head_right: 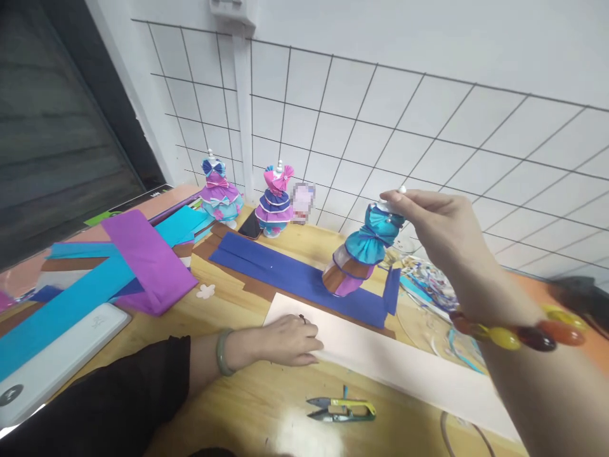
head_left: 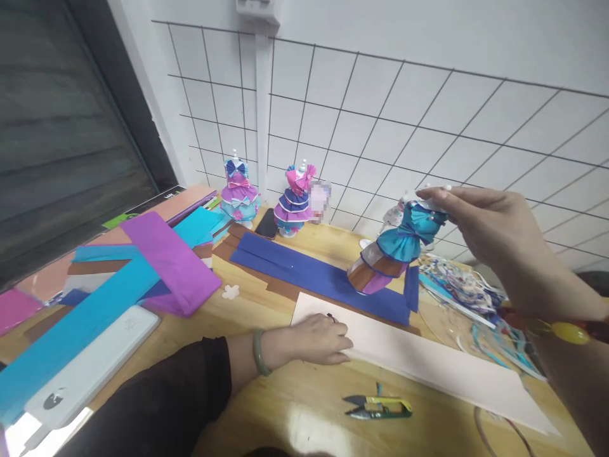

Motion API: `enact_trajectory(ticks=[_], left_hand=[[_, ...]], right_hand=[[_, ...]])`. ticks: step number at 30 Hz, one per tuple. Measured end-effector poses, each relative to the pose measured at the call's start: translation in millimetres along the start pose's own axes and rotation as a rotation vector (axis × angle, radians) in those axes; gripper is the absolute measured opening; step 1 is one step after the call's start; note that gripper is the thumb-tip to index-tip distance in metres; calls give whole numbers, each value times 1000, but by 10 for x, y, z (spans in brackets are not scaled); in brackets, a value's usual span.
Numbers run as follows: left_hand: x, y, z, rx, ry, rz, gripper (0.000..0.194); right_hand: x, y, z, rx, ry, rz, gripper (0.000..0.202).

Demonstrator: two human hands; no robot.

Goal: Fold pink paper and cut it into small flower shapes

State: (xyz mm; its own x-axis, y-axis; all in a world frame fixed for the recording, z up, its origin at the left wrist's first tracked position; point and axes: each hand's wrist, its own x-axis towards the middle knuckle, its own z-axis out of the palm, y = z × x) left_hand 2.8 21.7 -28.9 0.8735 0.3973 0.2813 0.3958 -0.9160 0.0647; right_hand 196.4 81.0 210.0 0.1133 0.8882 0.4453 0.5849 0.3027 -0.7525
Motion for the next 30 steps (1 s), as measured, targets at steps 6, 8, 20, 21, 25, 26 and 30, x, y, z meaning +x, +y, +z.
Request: enact_trajectory(ticks=[6, 8, 20, 21, 25, 26, 30], left_hand=[[2, 51, 60, 73, 23, 76, 24], [-1, 68, 75, 97, 37, 96, 19], [-27, 91, 75, 168, 70, 136, 6], [-26, 91, 72, 166, 65, 133, 6], [-20, 85, 62, 147, 52, 123, 7], [-20, 82, 62, 136, 52, 117, 7], [-18, 74, 67, 95, 46, 90, 10]], right_hand=[[-392, -19, -120, -42, 5, 52, 17], [-452, 0, -110, -49, 27, 68, 15], [-372, 199, 375, 113, -105, 32, 17], [-348, 202, 414, 118, -112, 17, 16], [-223, 169, 488, 97, -97, -78, 15], [-184, 158, 489, 96, -91, -95, 16], [-9, 174, 486, 130, -38, -115, 19]])
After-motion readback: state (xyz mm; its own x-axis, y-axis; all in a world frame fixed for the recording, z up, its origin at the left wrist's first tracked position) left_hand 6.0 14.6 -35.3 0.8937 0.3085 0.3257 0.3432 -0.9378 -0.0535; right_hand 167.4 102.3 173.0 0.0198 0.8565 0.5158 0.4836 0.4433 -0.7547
